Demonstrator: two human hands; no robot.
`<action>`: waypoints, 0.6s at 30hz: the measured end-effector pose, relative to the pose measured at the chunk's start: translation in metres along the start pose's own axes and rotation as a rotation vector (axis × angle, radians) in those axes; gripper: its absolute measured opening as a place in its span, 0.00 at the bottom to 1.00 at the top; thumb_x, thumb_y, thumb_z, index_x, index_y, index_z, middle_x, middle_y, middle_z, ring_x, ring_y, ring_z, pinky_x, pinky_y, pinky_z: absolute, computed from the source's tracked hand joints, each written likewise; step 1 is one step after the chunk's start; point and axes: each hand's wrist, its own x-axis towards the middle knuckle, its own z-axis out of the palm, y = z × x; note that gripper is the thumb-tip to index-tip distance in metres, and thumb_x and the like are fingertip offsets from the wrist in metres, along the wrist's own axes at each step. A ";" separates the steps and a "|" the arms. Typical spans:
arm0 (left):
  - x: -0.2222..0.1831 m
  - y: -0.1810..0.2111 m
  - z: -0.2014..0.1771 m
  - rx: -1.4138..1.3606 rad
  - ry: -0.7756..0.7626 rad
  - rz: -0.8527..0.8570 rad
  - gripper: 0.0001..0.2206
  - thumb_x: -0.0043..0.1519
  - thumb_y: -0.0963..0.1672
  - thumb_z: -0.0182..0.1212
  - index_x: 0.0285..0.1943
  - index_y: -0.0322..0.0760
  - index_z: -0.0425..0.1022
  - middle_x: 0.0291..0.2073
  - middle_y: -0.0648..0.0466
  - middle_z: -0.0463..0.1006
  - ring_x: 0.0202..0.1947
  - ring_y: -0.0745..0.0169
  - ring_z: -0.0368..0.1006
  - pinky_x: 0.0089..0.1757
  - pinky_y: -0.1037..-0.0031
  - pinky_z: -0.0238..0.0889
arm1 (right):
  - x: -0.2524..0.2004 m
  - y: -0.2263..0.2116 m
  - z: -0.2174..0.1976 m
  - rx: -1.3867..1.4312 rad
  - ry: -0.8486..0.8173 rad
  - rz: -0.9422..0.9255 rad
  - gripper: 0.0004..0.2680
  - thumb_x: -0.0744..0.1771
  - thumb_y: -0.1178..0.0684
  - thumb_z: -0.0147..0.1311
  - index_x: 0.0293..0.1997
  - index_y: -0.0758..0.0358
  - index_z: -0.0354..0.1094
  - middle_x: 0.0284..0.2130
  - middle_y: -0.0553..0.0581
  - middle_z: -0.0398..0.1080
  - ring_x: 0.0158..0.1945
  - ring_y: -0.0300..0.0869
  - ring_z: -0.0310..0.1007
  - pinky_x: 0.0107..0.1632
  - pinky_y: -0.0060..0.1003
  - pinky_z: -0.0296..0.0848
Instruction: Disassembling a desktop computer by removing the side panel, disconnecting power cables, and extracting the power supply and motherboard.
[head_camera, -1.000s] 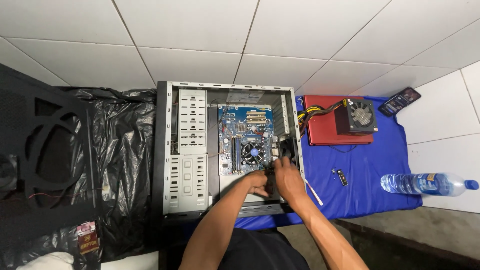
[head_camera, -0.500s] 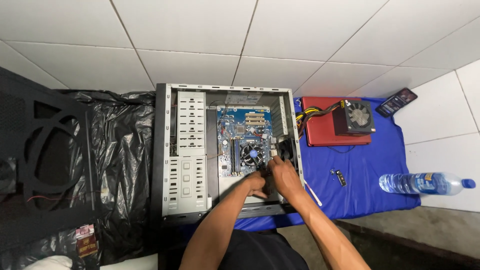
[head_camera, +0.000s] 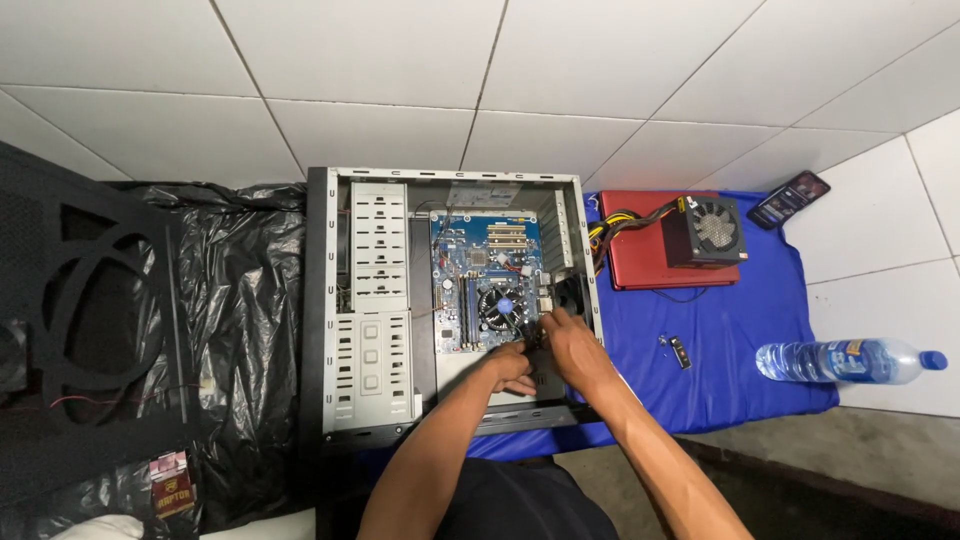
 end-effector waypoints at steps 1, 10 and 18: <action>-0.004 0.002 0.000 -0.003 0.002 -0.003 0.32 0.62 0.33 0.49 0.79 0.30 0.49 0.66 0.24 0.59 0.48 0.23 0.75 0.43 0.46 0.80 | -0.002 -0.004 -0.005 0.048 0.000 0.029 0.08 0.69 0.52 0.49 0.49 0.62 0.66 0.47 0.66 0.68 0.42 0.70 0.76 0.45 0.59 0.78; 0.000 -0.001 0.003 0.046 0.027 0.010 0.34 0.63 0.34 0.48 0.80 0.26 0.41 0.64 0.19 0.59 0.49 0.25 0.75 0.44 0.49 0.80 | -0.002 -0.006 -0.008 -0.092 0.011 -0.055 0.08 0.67 0.62 0.41 0.45 0.59 0.67 0.42 0.60 0.67 0.38 0.62 0.75 0.40 0.50 0.77; -0.024 0.010 0.004 0.184 0.090 0.051 0.31 0.63 0.36 0.47 0.78 0.25 0.47 0.59 0.21 0.67 0.46 0.30 0.78 0.42 0.54 0.81 | -0.013 -0.004 -0.008 -0.182 0.143 -0.064 0.05 0.67 0.60 0.47 0.43 0.60 0.68 0.40 0.59 0.67 0.36 0.59 0.77 0.38 0.48 0.79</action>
